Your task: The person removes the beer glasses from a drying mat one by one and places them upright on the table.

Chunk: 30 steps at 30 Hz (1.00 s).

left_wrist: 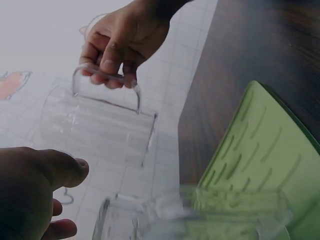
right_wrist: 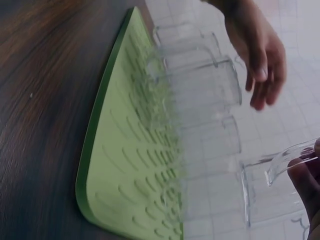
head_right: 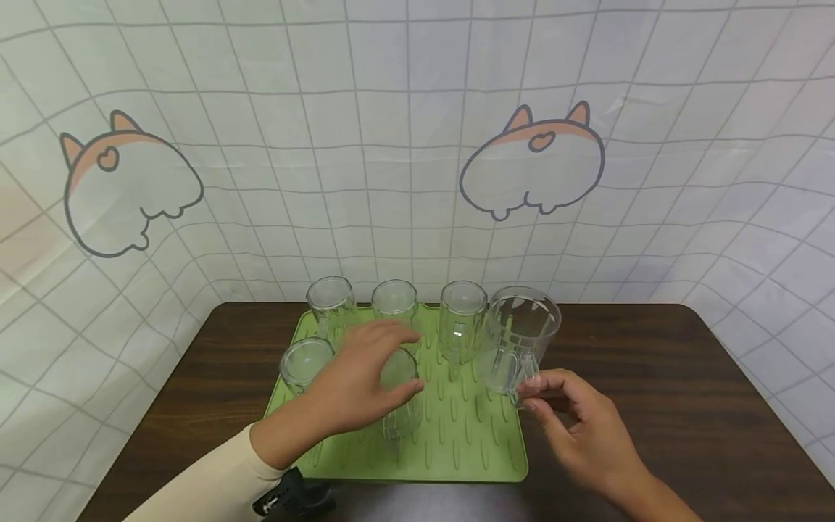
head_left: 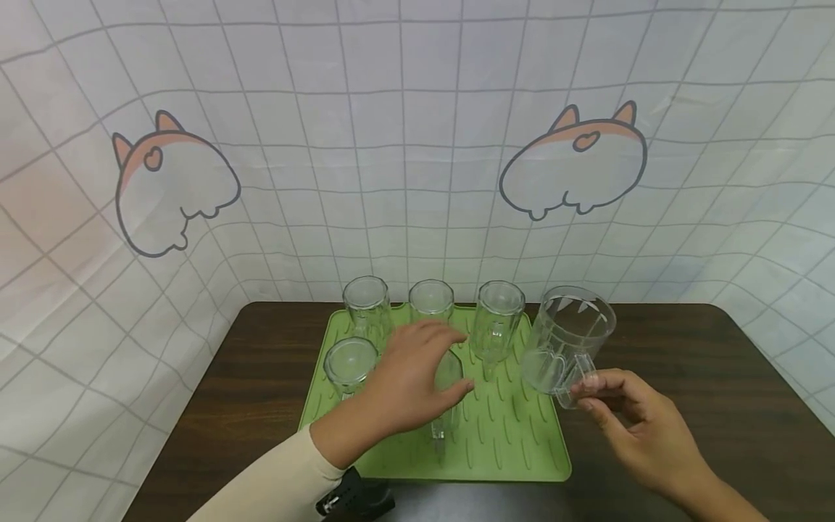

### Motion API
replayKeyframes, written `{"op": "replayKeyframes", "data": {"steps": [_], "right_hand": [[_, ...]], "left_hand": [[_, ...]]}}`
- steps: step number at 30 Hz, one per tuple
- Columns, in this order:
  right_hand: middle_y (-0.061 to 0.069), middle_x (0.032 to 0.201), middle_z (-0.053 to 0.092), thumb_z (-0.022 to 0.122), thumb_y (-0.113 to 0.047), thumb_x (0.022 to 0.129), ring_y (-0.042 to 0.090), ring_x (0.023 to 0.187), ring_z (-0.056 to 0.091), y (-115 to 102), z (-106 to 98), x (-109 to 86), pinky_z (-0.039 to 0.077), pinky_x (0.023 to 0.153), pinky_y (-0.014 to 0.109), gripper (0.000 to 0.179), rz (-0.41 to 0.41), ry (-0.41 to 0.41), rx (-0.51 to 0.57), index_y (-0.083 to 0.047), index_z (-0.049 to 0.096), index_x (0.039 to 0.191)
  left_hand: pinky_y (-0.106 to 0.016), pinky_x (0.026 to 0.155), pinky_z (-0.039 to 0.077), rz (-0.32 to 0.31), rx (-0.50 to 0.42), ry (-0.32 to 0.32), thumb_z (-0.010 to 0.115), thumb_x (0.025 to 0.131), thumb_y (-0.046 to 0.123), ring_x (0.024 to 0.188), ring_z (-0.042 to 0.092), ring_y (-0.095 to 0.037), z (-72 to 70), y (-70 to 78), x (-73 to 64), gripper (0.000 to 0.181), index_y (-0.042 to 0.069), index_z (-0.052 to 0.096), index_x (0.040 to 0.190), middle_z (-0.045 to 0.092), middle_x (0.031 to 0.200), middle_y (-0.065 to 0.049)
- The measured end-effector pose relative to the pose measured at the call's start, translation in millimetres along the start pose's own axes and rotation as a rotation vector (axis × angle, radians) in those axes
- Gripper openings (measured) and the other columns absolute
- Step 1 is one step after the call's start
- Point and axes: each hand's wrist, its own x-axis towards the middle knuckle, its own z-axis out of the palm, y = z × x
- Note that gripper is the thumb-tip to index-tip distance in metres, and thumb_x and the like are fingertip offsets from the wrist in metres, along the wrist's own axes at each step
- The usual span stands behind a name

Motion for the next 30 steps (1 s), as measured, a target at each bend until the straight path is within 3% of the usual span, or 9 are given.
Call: {"op": "replayKeyframes", "data": {"steps": [4,10,15,20,24,30], "right_hand": [[0.003,0.106,0.071,0.073,0.027,0.076,0.004,0.098,0.068,7.1,-6.5,-3.5,0.054,0.077,0.016,0.046,-0.001,0.003,-0.013,0.0,0.061,0.112],[-0.002,0.105,0.071,0.072,0.029,0.074,0.0,0.096,0.067,12.9,-17.8,-6.7,0.053,0.076,0.014,0.047,0.058,-0.005,-0.098,0.0,0.061,0.108],[-0.004,0.105,0.071,0.072,0.03,0.073,-0.003,0.096,0.066,21.7,-26.5,-10.0,0.052,0.076,0.013,0.047,0.042,0.011,-0.129,0.001,0.061,0.108],[-0.009,0.106,0.07,0.073,0.023,0.08,-0.003,0.094,0.067,34.1,-34.4,-13.8,0.052,0.075,0.012,0.038,0.058,0.028,-0.157,0.0,0.062,0.108],[-0.012,0.106,0.069,0.073,0.02,0.082,-0.004,0.089,0.067,40.4,-40.9,-15.2,0.051,0.072,0.011,0.034,0.101,0.028,-0.195,-0.001,0.062,0.107],[-0.012,0.104,0.069,0.073,0.021,0.082,-0.005,0.085,0.068,47.4,-52.2,-16.4,0.052,0.069,0.011,0.038,0.19,0.009,-0.207,-0.003,0.062,0.109]], "left_hand": [[-0.055,0.115,0.029,0.018,0.015,0.042,0.081,0.088,0.04,0.138,0.045,-0.032,-3.2,-12.6,-13.6,0.055,0.013,0.065,0.132,0.062,0.135,-0.004],[-0.061,0.114,0.029,0.073,0.016,0.138,0.084,0.085,0.038,0.142,0.04,-0.034,-11.6,-26.9,-31.8,0.054,0.013,0.066,0.13,0.059,0.139,-0.006],[-0.061,0.113,0.03,0.087,0.027,0.205,0.086,0.083,0.038,0.143,0.039,-0.033,-20.7,-37.1,-46.2,0.057,0.01,0.066,0.129,0.056,0.141,-0.007],[-0.064,0.109,0.031,0.086,0.027,0.264,0.089,0.079,0.031,0.14,0.042,-0.036,-27.2,-50.4,-64.8,0.061,0.008,0.064,0.13,0.054,0.144,-0.011],[-0.065,0.106,0.031,0.041,0.021,0.283,0.088,0.078,0.028,0.138,0.042,-0.036,-30.3,-61.9,-82.3,0.065,0.006,0.06,0.133,0.051,0.145,-0.012],[-0.063,0.105,0.032,-0.086,-0.006,0.343,0.088,0.077,0.026,0.133,0.047,-0.036,-35.5,-81.1,-107.9,0.068,0.003,0.059,0.135,0.054,0.142,-0.013]]}}
